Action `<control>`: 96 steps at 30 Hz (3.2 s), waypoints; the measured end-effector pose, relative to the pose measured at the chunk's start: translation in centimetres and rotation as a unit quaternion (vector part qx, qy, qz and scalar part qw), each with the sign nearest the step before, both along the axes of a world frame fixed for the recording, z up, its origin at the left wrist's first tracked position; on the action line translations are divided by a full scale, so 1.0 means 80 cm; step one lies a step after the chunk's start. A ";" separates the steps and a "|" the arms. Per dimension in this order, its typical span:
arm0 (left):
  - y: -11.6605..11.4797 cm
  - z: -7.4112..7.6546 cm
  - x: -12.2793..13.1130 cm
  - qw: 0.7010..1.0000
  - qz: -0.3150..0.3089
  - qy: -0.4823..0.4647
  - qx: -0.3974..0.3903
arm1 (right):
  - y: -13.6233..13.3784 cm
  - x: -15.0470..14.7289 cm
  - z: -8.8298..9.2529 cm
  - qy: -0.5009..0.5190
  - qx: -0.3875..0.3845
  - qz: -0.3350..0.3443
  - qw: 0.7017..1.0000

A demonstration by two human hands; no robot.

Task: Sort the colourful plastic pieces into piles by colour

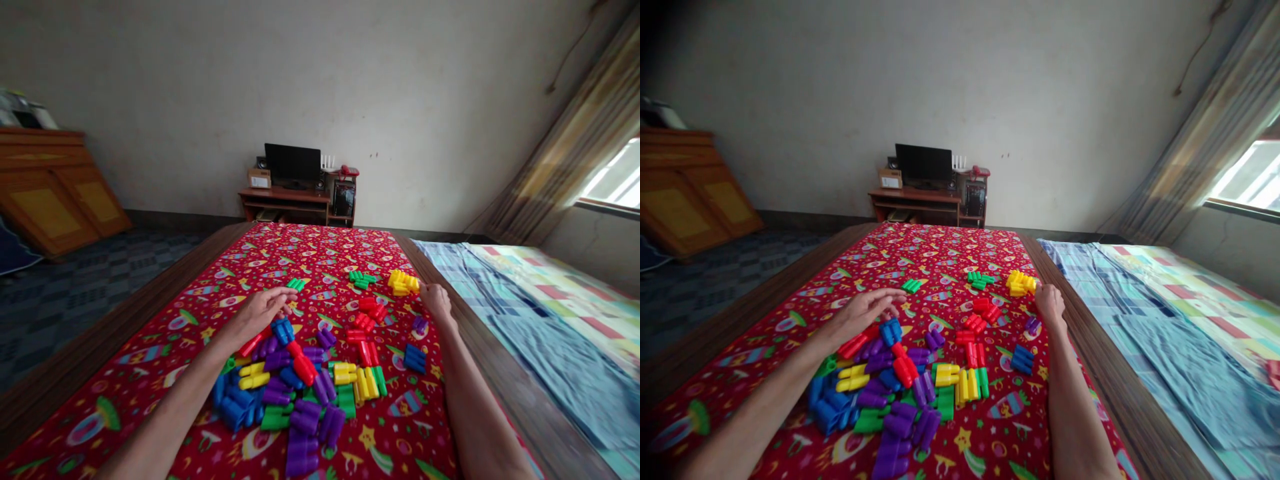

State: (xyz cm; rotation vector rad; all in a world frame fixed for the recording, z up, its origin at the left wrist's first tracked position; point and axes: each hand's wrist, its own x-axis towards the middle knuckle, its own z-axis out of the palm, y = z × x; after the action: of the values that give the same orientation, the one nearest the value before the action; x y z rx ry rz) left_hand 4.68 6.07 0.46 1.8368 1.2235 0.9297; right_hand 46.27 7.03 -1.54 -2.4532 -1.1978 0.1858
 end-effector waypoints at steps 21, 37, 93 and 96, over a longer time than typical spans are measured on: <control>0.030 -0.024 -0.022 0.972 0.004 0.202 0.121 | -0.044 -0.189 0.066 0.027 0.100 0.582 0.806; 0.054 -0.038 0.048 0.991 -0.060 0.110 0.052 | -0.045 -0.218 0.031 -0.031 0.124 0.578 0.806; 0.006 -0.023 -0.005 0.996 -0.066 -0.002 -0.066 | -0.040 -0.280 0.013 0.142 0.081 0.528 0.833; 0.002 -0.018 -0.006 0.997 -0.053 -0.008 -0.049 | -0.036 -0.275 0.017 0.162 0.082 0.537 0.824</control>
State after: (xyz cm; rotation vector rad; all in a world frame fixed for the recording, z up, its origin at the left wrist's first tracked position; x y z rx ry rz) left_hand 4.22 6.25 -0.95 1.7947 1.1301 0.8112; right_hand 24.28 4.19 -0.18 -1.2565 -2.1483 0.7266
